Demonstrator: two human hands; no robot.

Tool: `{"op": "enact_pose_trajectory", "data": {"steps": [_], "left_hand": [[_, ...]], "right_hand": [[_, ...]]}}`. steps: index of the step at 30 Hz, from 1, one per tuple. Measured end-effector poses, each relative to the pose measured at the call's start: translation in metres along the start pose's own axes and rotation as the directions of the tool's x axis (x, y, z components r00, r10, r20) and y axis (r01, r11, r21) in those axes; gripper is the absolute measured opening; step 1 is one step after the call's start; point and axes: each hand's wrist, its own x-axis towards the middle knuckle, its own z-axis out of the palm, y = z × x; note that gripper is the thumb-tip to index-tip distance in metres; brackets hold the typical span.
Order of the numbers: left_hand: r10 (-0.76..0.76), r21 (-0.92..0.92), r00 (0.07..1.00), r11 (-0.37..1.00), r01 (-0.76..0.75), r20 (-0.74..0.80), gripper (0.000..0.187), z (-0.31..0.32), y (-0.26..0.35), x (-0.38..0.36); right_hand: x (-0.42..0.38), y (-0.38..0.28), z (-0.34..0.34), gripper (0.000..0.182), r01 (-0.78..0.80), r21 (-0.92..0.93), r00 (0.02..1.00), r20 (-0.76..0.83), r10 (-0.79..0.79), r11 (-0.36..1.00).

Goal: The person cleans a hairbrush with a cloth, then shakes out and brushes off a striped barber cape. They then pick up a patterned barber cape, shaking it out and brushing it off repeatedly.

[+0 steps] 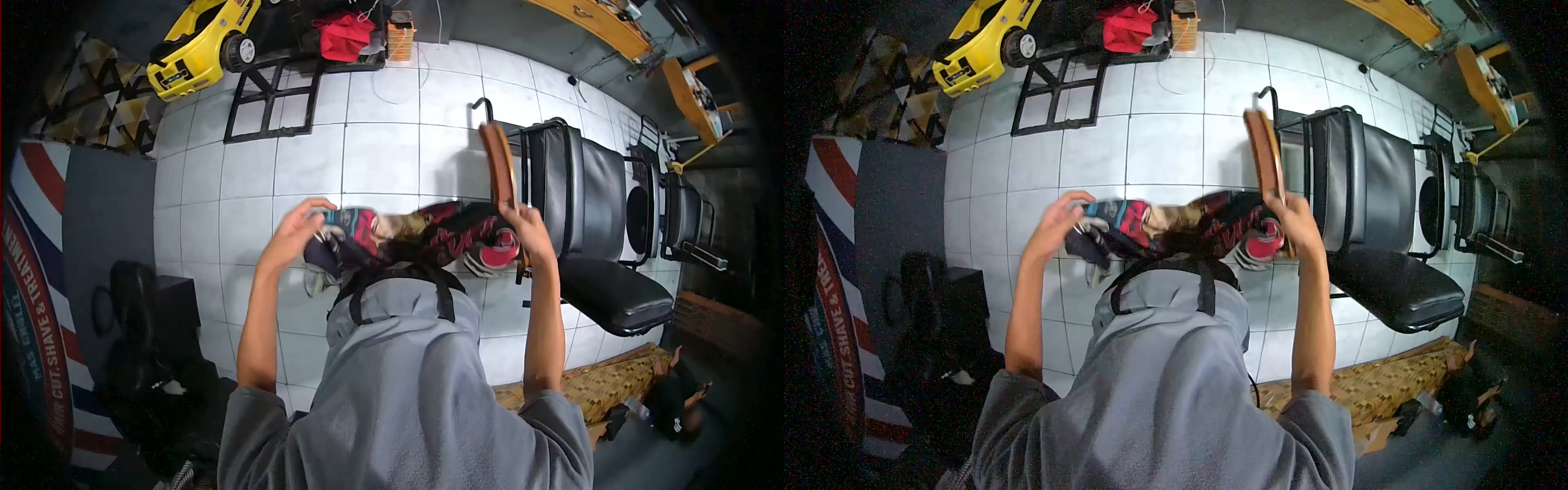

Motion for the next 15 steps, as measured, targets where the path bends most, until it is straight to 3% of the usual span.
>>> {"op": "enact_pose_trajectory", "data": {"steps": [2, 4, 6, 8, 9, 10, 12, 14, 15], "left_hand": [[0.191, -0.159, 0.974, 0.965, -0.208, -0.119, 0.022, 0.000, 0.019, 0.011], [0.216, -0.112, 0.963, 0.965, -0.236, -0.164, 0.019, -0.008, 0.045, 0.017], [0.231, -0.071, 0.947, 0.965, -0.253, -0.224, 0.017, -0.018, 0.040, 0.027], [0.224, -0.038, 0.929, 0.969, -0.245, -0.295, 0.017, -0.026, 0.003, 0.049], [0.144, 0.005, 0.937, 0.989, -0.151, -0.319, 0.018, 0.007, 0.007, 0.045], [0.101, 0.037, 0.961, 0.995, -0.095, -0.257, 0.020, 0.023, -0.009, 0.049], [0.005, 0.112, 0.989, 0.994, 0.012, -0.146, 0.023, 0.060, -0.023, 0.047], [-0.096, 0.043, 0.991, 0.994, 0.101, -0.096, 0.024, 0.089, -0.036, 0.047], [-0.153, -0.078, 0.987, 0.986, 0.150, -0.039, 0.024, 0.101, -0.041, 0.045]], "right_hand": [[0.013, -0.012, -0.001, 0.026, 0.147, 0.058, 0.984, -0.112, -0.140, 0.987], [0.009, -0.049, -0.005, 0.021, 0.200, 0.338, 0.969, -0.208, -0.134, 0.920], [0.001, -0.079, -0.008, 0.016, 0.217, 0.474, 0.966, -0.230, -0.118, 0.854], [0.010, -0.066, -0.005, 0.015, 0.147, 0.408, 0.968, -0.248, -0.046, 0.901], [-0.002, -0.075, 0.007, 0.014, 0.076, 0.341, 0.984, -0.180, -0.014, 0.937], [0.004, -0.052, 0.021, 0.014, 0.114, 0.243, 0.986, -0.147, -0.080, 0.963], [-0.004, -0.037, 0.065, 0.011, -0.018, 0.265, 0.996, -0.079, 0.040, 0.964], [-0.007, -0.016, 0.098, 0.019, -0.016, 0.288, 0.998, 0.055, 0.000, 0.957], [-0.019, -0.025, 0.109, 0.020, -0.028, 0.220, 0.993, 0.117, 0.002, 0.975]]}}
